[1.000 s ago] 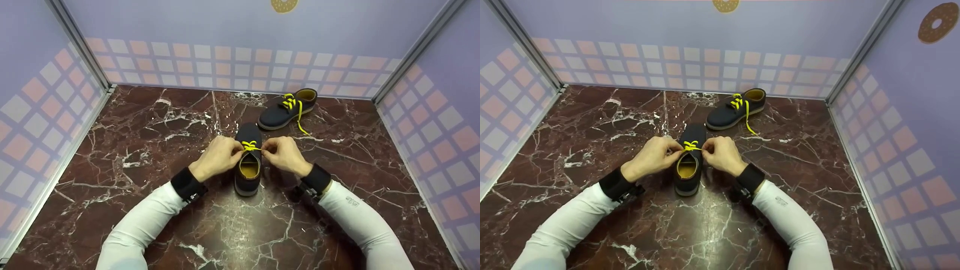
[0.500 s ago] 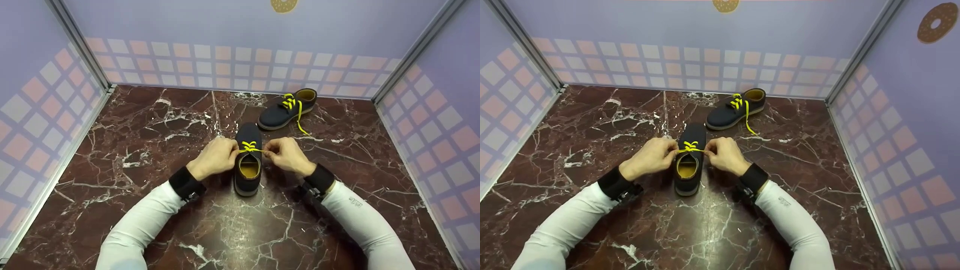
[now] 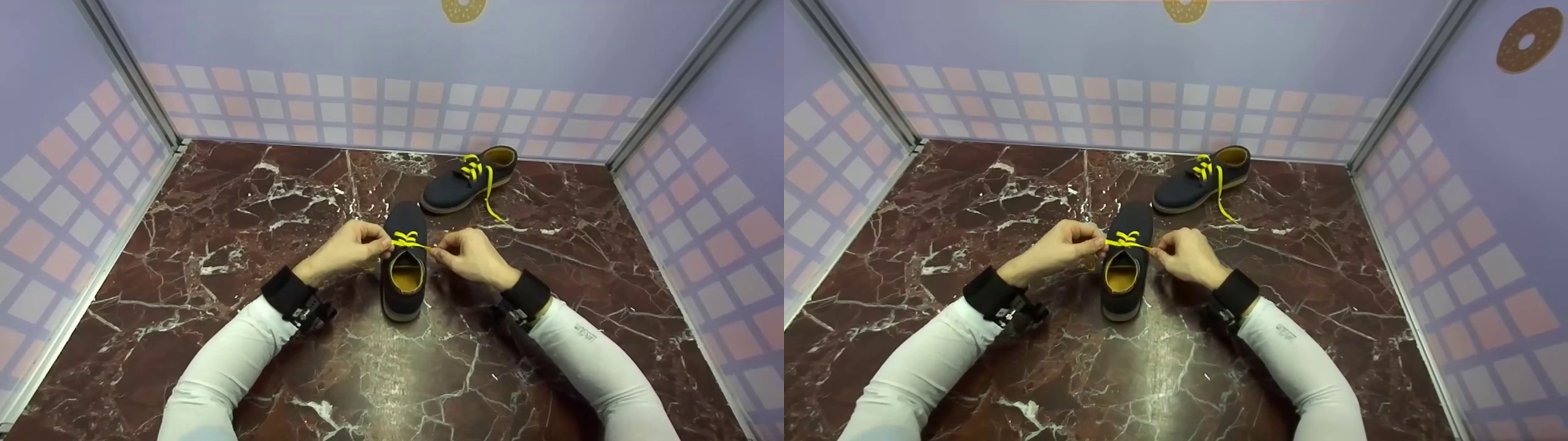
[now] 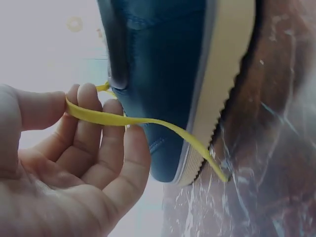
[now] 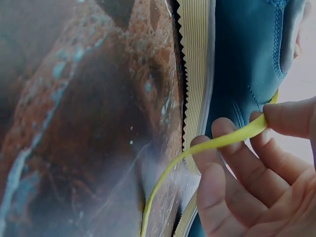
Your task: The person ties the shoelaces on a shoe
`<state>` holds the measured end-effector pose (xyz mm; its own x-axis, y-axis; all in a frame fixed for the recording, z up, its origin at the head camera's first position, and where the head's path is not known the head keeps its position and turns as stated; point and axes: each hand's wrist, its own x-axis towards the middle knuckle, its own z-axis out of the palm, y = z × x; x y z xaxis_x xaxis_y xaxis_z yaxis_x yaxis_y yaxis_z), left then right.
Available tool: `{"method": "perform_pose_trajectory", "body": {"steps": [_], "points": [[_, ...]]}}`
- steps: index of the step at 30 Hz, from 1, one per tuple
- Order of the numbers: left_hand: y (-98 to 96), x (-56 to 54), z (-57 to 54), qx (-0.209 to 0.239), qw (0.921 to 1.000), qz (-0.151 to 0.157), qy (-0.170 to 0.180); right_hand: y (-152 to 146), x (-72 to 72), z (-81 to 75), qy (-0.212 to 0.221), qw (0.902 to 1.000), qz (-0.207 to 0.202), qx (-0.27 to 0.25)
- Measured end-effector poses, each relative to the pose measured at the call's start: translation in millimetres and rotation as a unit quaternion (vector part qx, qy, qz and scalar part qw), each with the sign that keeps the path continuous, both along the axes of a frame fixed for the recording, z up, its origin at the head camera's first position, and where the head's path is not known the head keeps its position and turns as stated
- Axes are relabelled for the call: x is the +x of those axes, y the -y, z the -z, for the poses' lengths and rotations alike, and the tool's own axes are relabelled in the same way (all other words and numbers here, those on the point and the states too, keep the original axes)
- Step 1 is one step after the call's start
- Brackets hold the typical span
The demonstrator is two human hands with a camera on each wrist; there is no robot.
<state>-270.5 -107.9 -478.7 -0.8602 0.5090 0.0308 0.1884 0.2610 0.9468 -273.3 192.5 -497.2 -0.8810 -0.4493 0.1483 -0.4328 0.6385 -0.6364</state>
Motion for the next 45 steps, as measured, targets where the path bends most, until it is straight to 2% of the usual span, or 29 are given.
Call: {"method": "perform_pose_trajectory", "body": {"steps": [6,10,13,17,20,26,32,34,40,45], "points": [[1.7,-1.8,0.4,0.071,0.9952,0.016,0.066,-1.8,0.3,-0.1,0.002,0.9999,-0.012,0.002],[1.2,-1.6,0.3,0.114,0.9872,0.013,0.110,-1.7,1.2,-1.3,0.003,0.9998,-0.016,0.008],[0.1,-1.9,2.4,0.134,0.9830,0.005,0.125,-1.7,1.9,-0.9,0.008,0.9997,-0.019,0.012],[-3.4,-2.8,6.3,0.156,0.9803,-0.014,0.121,-2.0,3.3,-0.8,0.008,0.9996,-0.024,0.016],[-8.8,-3.8,8.2,0.184,0.9752,-0.036,0.117,-2.0,4.1,-1.6,0.006,0.9995,-0.028,0.017],[-25.9,-4.0,12.5,0.249,0.9543,-0.100,0.131,-2.6,4.9,-2.0,0.001,0.9994,-0.032,0.015],[-39.3,-2.3,20.0,0.275,0.9390,-0.162,0.128,-2.5,6.6,0.7,-0.002,0.9993,-0.029,0.021],[-41.5,-2.0,21.3,0.280,0.9368,-0.166,0.128,-2.3,7.5,1.2,-0.004,0.9994,-0.028,0.020],[-42.6,-3.1,20.7,0.296,0.9339,-0.148,0.136,-3.2,8.3,0.8,-0.004,0.9998,-0.016,0.008],[-43.4,-3.5,21.2,0.284,0.9363,-0.163,0.128,-3.8,8.8,2.3,0.002,1.0000,-0.004,-0.002]]}}
